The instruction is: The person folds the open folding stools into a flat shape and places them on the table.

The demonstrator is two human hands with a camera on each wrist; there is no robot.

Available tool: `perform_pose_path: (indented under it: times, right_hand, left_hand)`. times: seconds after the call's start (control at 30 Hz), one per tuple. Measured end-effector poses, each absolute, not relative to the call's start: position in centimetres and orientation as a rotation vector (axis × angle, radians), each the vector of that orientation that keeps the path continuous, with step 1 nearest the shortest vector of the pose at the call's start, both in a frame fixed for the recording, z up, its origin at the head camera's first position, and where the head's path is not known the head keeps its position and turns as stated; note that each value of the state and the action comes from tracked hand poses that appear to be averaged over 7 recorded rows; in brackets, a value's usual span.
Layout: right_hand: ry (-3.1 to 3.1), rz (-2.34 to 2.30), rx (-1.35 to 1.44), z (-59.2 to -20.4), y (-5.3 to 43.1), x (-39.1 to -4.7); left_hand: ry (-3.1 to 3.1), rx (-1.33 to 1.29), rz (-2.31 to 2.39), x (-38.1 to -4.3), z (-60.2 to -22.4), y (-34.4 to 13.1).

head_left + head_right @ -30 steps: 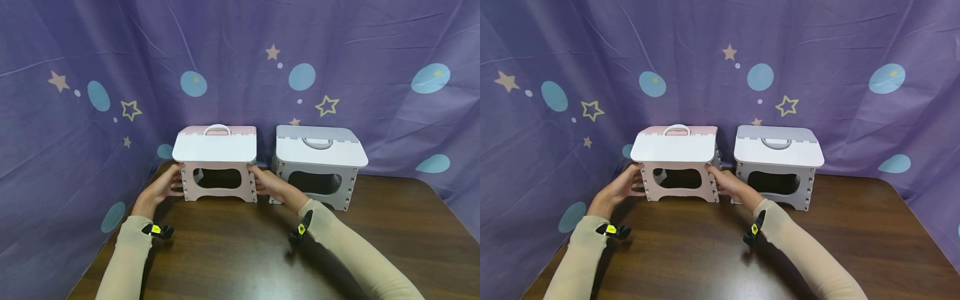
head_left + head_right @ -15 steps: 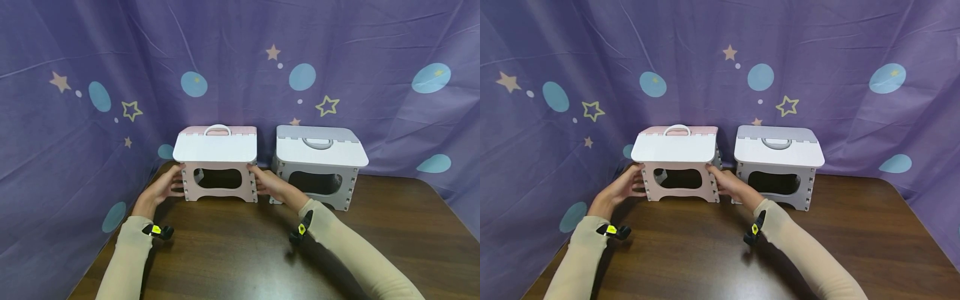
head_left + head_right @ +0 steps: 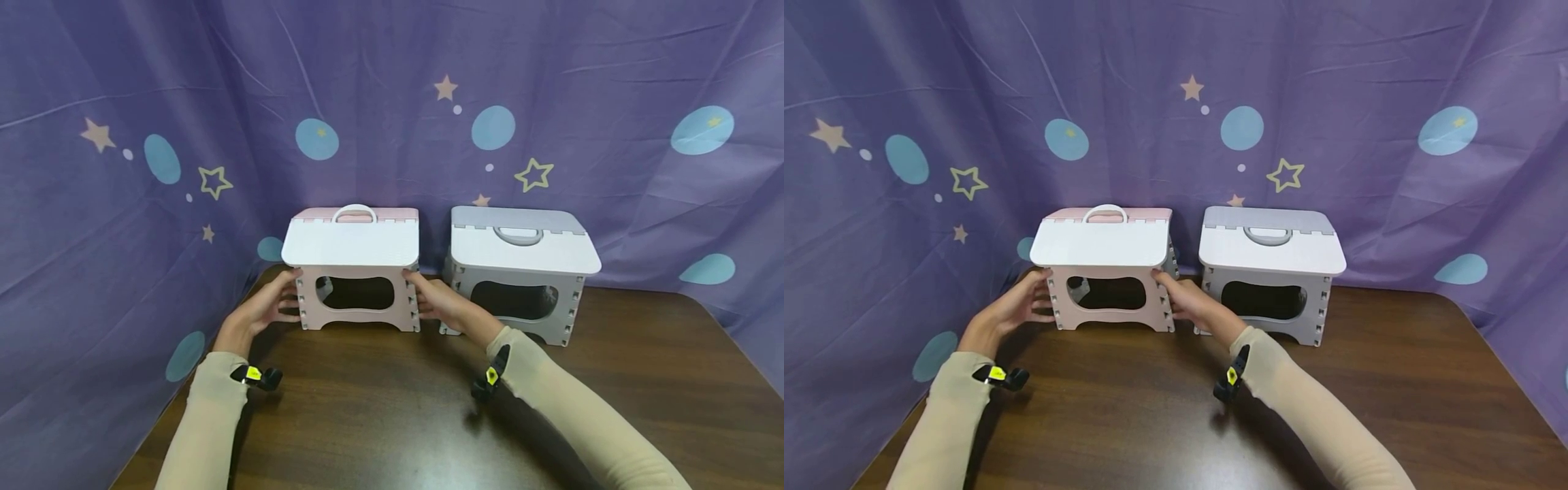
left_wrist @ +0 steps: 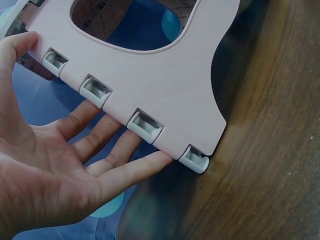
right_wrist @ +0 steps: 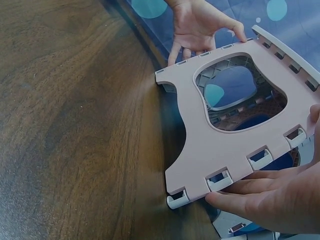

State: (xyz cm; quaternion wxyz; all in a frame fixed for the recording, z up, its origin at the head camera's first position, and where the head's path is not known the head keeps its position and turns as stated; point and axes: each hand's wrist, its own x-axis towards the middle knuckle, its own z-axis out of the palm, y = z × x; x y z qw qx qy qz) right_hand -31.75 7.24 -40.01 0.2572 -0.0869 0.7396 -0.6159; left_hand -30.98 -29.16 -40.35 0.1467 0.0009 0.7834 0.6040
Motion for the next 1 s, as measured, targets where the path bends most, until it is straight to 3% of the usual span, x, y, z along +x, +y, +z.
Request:
perform_pose_path:
  times: [1.0]
  right_hand:
    - [2.018,-1.659,-0.25,-39.77,7.17,-31.58]
  left_hand:
    - [2.24,0.051,1.727,-31.41,-40.39,-29.57]
